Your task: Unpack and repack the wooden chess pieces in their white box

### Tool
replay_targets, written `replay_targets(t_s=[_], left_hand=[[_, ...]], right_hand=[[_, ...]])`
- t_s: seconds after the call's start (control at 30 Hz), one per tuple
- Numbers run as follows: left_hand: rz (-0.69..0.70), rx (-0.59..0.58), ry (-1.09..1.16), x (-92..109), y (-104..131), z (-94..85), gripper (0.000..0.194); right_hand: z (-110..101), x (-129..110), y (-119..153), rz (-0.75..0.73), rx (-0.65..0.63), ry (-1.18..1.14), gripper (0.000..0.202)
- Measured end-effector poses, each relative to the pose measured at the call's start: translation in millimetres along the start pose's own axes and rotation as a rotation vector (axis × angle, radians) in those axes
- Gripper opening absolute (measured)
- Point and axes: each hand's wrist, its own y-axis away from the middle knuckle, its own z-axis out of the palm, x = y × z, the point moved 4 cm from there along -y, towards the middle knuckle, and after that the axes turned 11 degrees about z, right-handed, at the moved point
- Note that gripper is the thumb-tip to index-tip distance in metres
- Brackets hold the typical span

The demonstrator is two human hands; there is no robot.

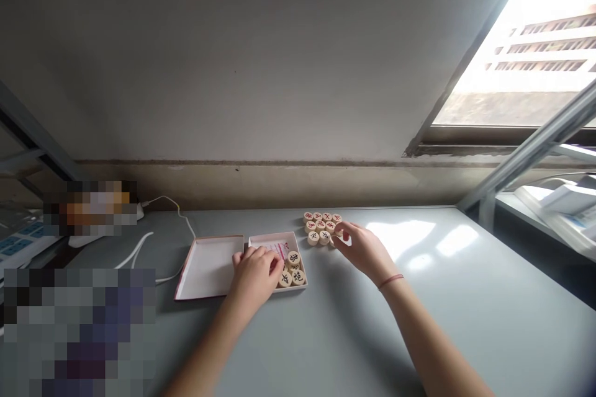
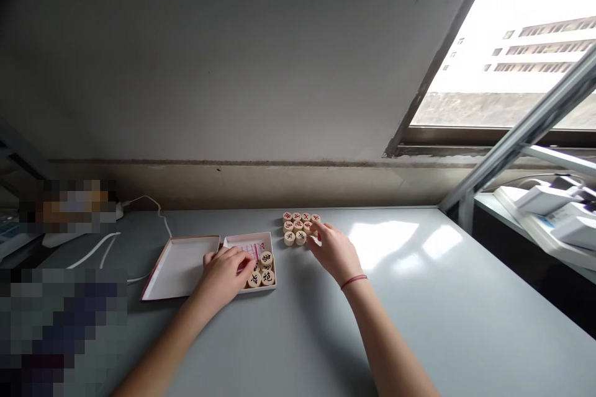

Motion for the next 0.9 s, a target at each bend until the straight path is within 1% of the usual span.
replay_targets(t_s=[0.07,0.13,0.2,0.27,0.3,0.33,0.4,0.43,0.5,0.57,0.63,0.67,0.73,0.8,0.9], left_hand=[[-0.007,-0.006,0.022,1,0,0.1,0.021],[-0.015,-0.006,0.048,1,-1,-1.9,0.019],[-0.017,0.042,0.082,3,-2,-7.3,0.017],[-0.007,0.123,0.156,5,-3,-14.2,0.015],[0.003,0.157,0.217,7,-4,-17.1,0.015],[0.017,0.181,0.286,8,-4,-19.3,0.015],[0.036,0.203,0.415,12,-4,-21.8,0.016],[0.042,0.201,0.459,13,-5,-22.1,0.017],[0.044,0.189,0.487,15,-4,-21.2,0.021],[0.042,0.178,0.463,14,-4,-18.5,0.023],[0.059,0.179,0.422,12,-4,-15.1,0.023],[0.074,0.18,0.406,11,-4,-13.2,0.022],[0.105,0.18,0.385,10,-4,-9.5,0.021],[0.12,0.176,0.369,8,-4,-6.9,0.021],[0.126,0.166,0.348,8,-4,-5.9,0.021]], right_hand=[[-2,-11,4,-0.035,0.054,-0.037,0.016],[-2,-27,12,-0.127,0.069,-0.113,0.017],[2,-46,23,-0.264,0.058,-0.185,0.018],[9,-65,36,-0.414,0.047,-0.227,0.027],[11,-73,42,-0.473,0.054,-0.24,0.028],[14,-79,47,-0.516,0.062,-0.252,0.026],[16,-85,51,-0.546,0.082,-0.275,0.018],[15,-85,50,-0.536,0.089,-0.282,0.017],[9,-76,43,-0.46,0.11,-0.281,0.016],[1,-58,30,-0.323,0.132,-0.244,0.015],[-5,-35,17,-0.154,0.133,-0.159,0.013],[-7,-24,12,-0.084,0.122,-0.097,0.011],[-5,-6,5,0.011,0.074,0.009,0.006],[0,4,2,0.052,0.013,0.065,0.004],[10,7,1,0.061,-0.055,0.082,0.006]])
